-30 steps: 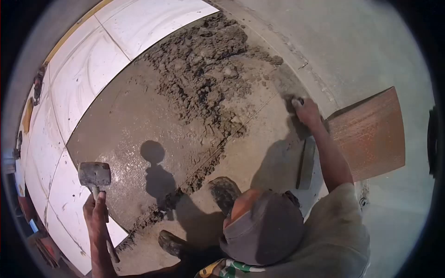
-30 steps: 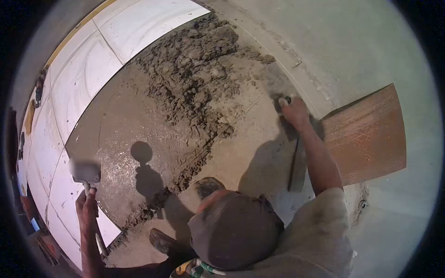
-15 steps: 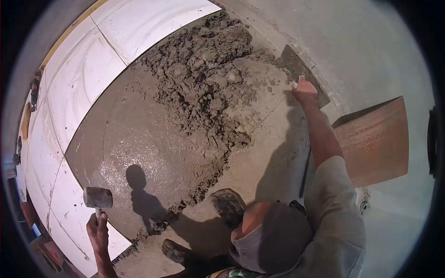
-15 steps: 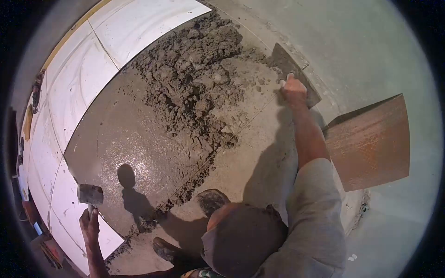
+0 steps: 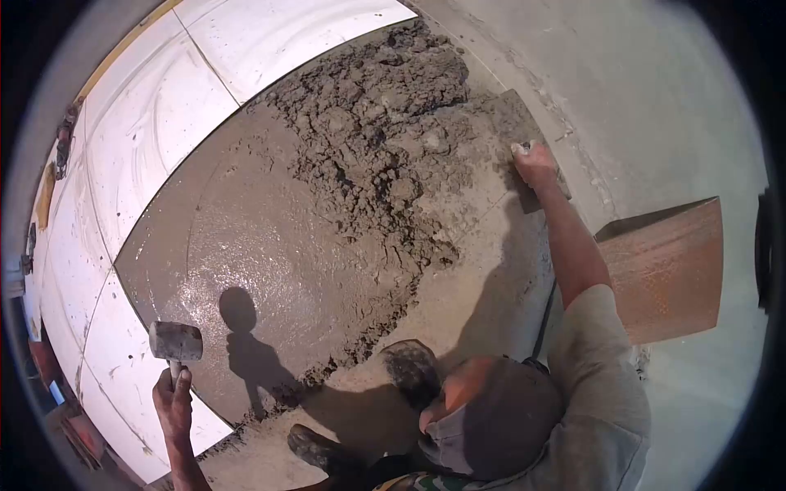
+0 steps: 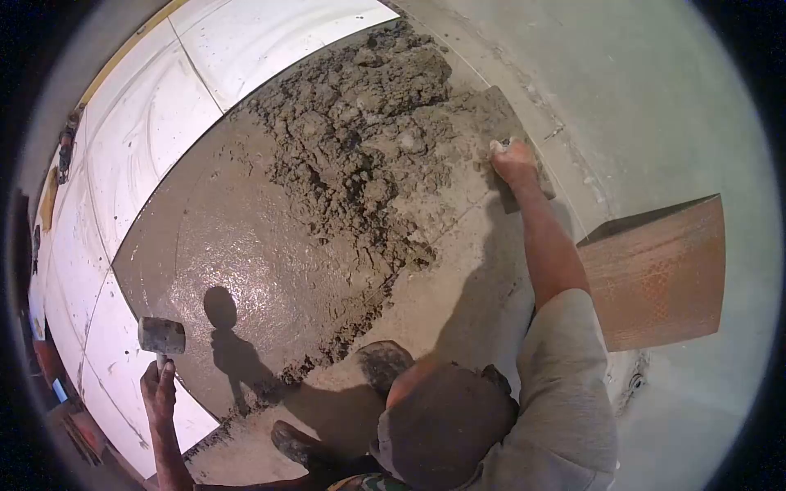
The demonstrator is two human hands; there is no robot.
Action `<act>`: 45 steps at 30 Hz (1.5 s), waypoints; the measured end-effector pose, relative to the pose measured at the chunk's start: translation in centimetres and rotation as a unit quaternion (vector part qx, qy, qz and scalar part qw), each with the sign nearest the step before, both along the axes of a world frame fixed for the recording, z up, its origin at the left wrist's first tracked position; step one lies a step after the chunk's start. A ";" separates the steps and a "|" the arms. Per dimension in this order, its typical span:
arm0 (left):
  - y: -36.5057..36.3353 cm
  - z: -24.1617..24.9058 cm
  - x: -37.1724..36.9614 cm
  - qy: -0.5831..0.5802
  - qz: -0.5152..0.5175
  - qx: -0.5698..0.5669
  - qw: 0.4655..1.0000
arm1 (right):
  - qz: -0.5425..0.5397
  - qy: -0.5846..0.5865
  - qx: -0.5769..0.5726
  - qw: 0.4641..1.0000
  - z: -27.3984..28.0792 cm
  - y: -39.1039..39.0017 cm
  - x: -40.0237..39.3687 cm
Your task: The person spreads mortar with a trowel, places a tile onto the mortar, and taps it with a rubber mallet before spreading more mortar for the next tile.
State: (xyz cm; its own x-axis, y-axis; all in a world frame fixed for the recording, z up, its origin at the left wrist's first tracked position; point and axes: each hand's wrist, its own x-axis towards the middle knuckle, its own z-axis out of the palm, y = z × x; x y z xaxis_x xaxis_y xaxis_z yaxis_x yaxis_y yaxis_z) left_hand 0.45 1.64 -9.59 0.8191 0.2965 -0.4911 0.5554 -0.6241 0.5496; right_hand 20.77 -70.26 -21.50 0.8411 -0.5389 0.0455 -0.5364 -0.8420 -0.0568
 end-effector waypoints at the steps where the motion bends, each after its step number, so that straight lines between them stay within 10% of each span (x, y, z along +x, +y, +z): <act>1: 0.5 -0.6 -0.1 0.002 -0.001 0.013 1.000 | 0.005 0.019 0.089 0.996 0.2 0.3 0.3; 8: 0.3 0.3 -0.4 0.003 -0.004 0.026 1.000 | 0.174 0.106 0.141 0.969 2.8 4.9 -3.5; 14: 0.6 0.4 -0.7 0.005 -0.007 0.008 1.000 | 0.096 0.039 0.038 0.994 11.6 12.3 -6.0; 25: -1.1 1.7 -0.1 -0.052 -0.050 0.002 0.997 | 0.212 0.095 0.019 0.973 7.4 12.8 -6.3; 28: -0.8 1.4 -0.2 -0.042 -0.060 0.031 0.997 | 0.174 -0.089 0.067 0.978 10.3 12.3 -4.0; 31: -0.7 0.7 -0.1 -0.033 -0.067 0.032 0.997 | 0.110 -0.215 0.410 0.880 13.6 15.3 -2.4; 33: -1.4 1.4 0.3 -0.020 -0.073 0.040 0.996 | 0.015 -0.114 0.329 0.937 14.1 16.9 -1.9; 36: -2.3 1.9 0.5 -0.041 -0.084 0.045 0.995 | 0.200 0.119 0.028 0.972 3.3 14.4 -4.9; 45: -2.9 1.5 0.9 -0.041 -0.076 0.035 0.996 | 0.099 -0.011 0.102 0.990 4.9 13.3 -6.4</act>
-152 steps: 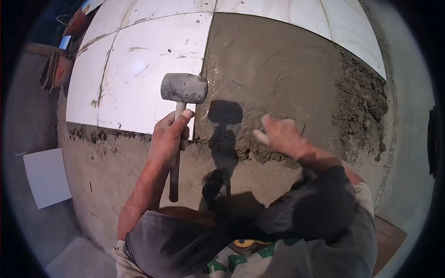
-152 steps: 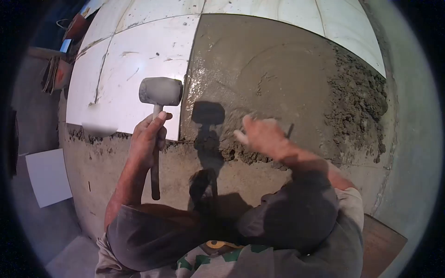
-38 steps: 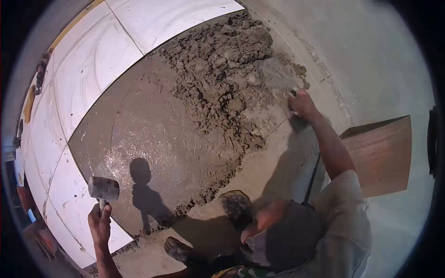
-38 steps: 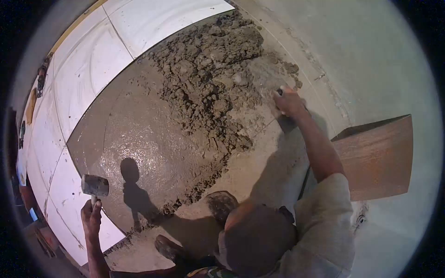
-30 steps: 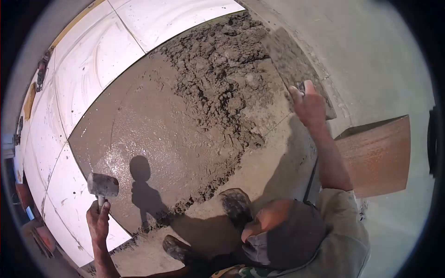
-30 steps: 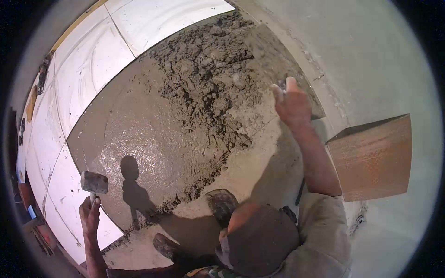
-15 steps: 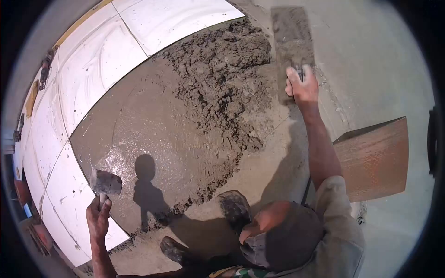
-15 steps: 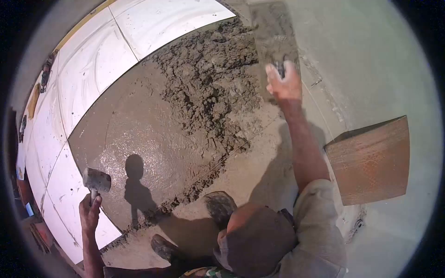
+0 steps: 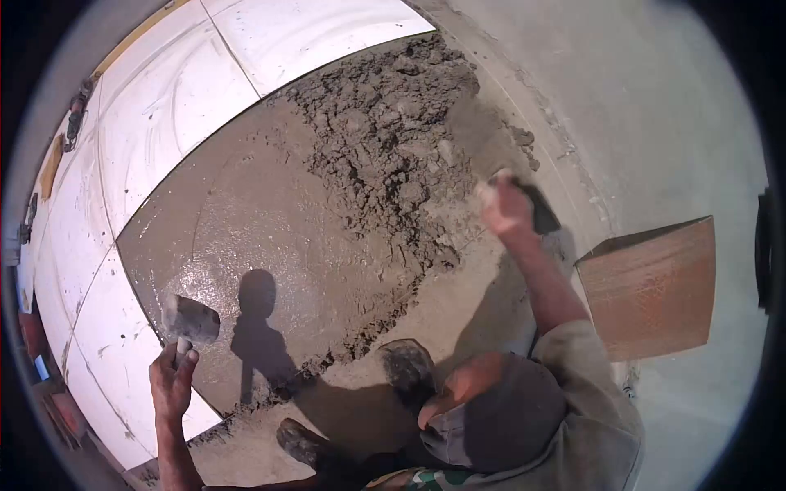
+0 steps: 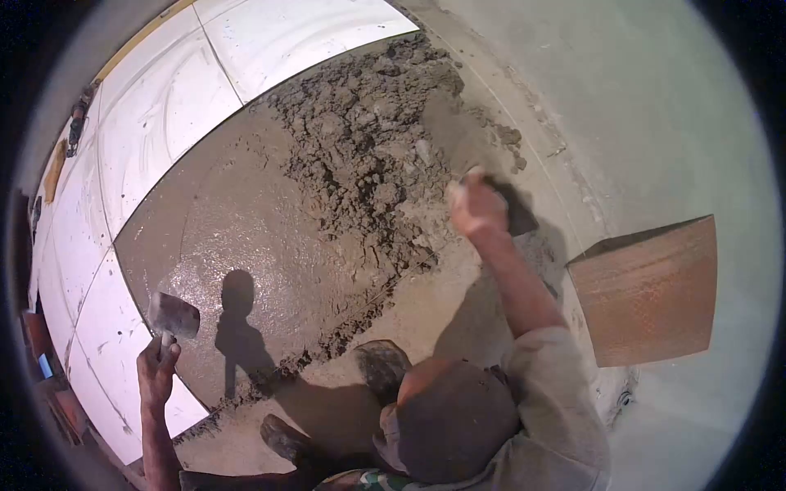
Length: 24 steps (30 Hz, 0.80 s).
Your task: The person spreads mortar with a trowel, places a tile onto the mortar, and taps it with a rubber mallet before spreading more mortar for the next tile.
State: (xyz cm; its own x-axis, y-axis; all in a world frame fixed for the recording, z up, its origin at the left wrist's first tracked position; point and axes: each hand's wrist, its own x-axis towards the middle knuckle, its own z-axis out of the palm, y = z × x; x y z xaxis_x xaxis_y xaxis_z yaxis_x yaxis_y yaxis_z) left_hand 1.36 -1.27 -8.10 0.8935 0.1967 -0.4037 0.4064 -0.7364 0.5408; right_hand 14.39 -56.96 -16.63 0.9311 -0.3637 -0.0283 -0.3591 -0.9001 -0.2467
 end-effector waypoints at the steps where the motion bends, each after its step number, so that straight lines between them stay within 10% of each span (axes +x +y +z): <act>1: -0.2 0.3 0.4 0.017 0.004 0.000 1.000 | 0.050 0.051 -0.059 0.996 0.2 0.8 -0.5; 4: 0.9 0.1 -0.1 0.008 -0.019 0.011 1.000 | 0.050 0.169 -0.099 0.979 2.1 1.8 0.0; 8: 0.9 -0.3 0.0 -0.015 -0.014 -0.004 1.000 | 0.038 -0.005 -0.041 0.998 0.1 0.6 -1.4; 12: 0.9 -0.6 -0.4 -0.011 0.010 0.007 1.000 | 0.119 0.161 -0.099 0.975 -0.2 1.0 -0.7; 16: 0.8 0.7 -0.3 0.014 -0.014 0.012 1.000 | -0.028 0.091 -0.070 0.993 -0.1 1.1 -1.2; 19: 0.7 0.5 0.3 0.017 -0.032 0.034 0.999 | 0.096 0.100 -0.122 0.983 -2.0 -1.1 -1.9; 24: 0.0 0.4 0.2 -0.011 -0.020 0.020 1.000 | -0.044 0.073 -0.026 0.996 1.6 0.4 -0.3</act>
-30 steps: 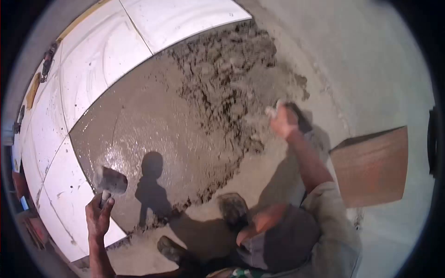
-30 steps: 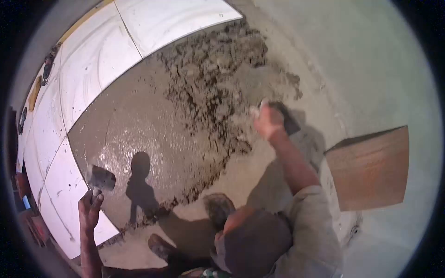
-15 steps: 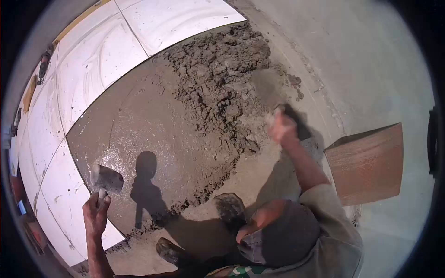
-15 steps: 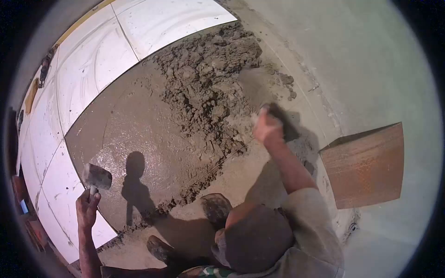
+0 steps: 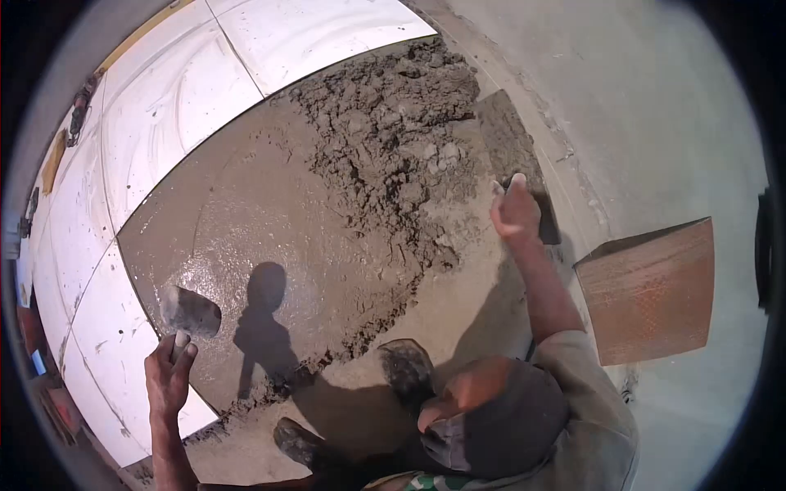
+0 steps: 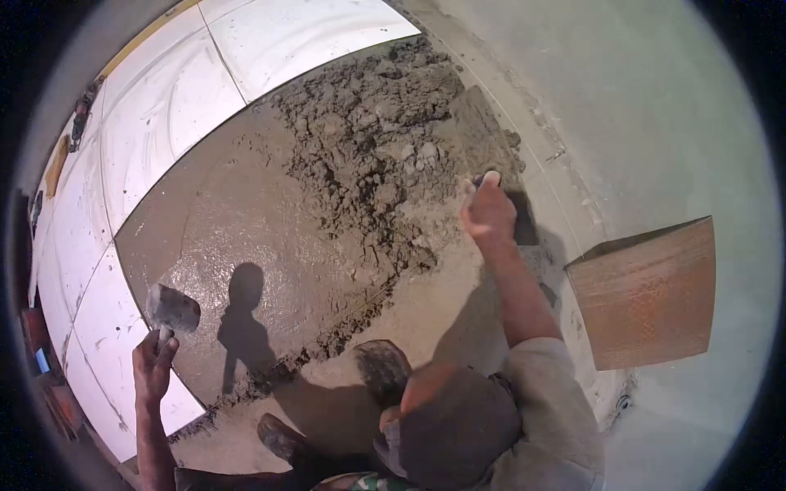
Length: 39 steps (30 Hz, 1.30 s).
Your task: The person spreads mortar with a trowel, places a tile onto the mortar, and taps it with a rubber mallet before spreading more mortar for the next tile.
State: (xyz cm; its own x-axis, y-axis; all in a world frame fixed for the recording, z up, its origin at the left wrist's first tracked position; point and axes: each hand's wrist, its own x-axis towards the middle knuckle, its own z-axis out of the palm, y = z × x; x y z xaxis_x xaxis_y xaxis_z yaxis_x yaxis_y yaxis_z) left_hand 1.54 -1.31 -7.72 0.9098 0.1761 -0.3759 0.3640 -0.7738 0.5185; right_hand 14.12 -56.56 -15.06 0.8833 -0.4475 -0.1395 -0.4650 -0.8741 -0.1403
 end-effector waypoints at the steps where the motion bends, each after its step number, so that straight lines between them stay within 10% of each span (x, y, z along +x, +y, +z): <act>1: -0.3 0.5 0.3 0.022 -0.005 0.018 1.000 | 0.005 -0.002 -0.012 1.000 -0.6 0.8 -0.5; 6: -0.4 0.5 -0.1 -0.002 -0.032 0.044 0.999 | 0.103 0.152 -0.060 0.981 -2.2 0.7 -0.9; 8: -0.5 0.8 0.3 0.003 -0.023 0.015 1.000 | 0.147 0.012 -0.059 0.987 -1.4 0.5 -0.6; 10: -0.4 0.4 0.0 0.004 -0.013 0.017 1.000 | 0.023 0.035 -0.058 0.997 -2.2 0.7 -0.9; 28: -1.9 -0.3 0.7 0.022 -0.022 -0.006 0.999 | 0.106 0.153 -0.097 0.978 -2.3 -0.6 0.4; 32: -1.5 -0.5 0.7 0.056 -0.009 0.002 0.998 | 0.163 -0.095 -0.105 0.976 -5.2 -2.1 -1.6; 39: -2.0 -0.3 1.1 0.037 -0.041 -0.001 0.998 | 0.122 0.065 -0.049 0.989 -4.7 -1.1 -1.6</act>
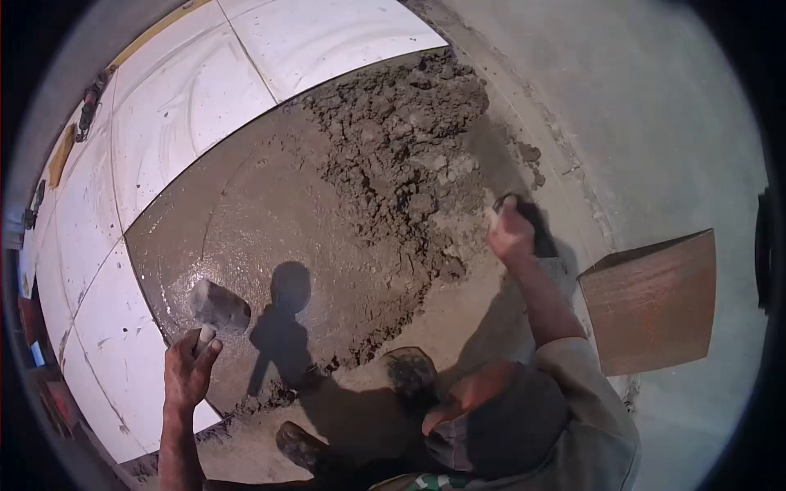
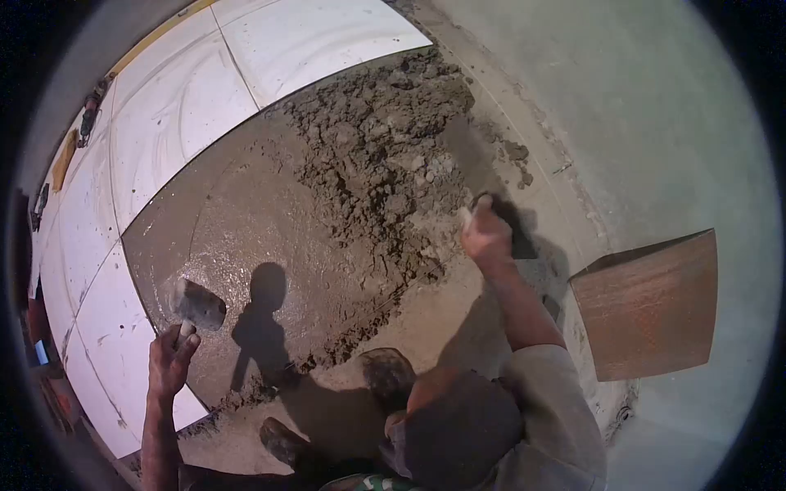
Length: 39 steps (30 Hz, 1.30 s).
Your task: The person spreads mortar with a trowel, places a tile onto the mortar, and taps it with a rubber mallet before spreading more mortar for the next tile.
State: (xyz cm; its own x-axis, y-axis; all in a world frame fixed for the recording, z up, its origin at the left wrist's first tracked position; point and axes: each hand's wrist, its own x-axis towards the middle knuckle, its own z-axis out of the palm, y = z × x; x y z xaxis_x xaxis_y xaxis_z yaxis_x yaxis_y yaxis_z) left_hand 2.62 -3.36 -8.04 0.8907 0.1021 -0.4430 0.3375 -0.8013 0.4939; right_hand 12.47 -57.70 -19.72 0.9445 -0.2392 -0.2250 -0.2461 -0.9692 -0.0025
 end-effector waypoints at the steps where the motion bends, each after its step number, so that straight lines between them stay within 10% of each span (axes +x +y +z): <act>1: 0.0 -0.2 -0.1 -0.001 0.014 -0.014 1.000 | 0.034 0.005 0.011 0.999 0.4 0.1 -0.1; 39: -0.5 0.4 -0.3 0.008 -0.007 0.023 1.000 | 0.000 0.021 0.082 0.996 3.3 5.8 1.4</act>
State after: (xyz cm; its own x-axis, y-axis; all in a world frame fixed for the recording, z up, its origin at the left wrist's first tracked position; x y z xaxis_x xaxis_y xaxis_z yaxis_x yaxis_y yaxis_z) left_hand 2.33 -3.88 -7.68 0.8846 0.1103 -0.4532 0.3340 -0.8280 0.4504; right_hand 13.92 -51.89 -16.46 0.9338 -0.1955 -0.2997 -0.2489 -0.9566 -0.1515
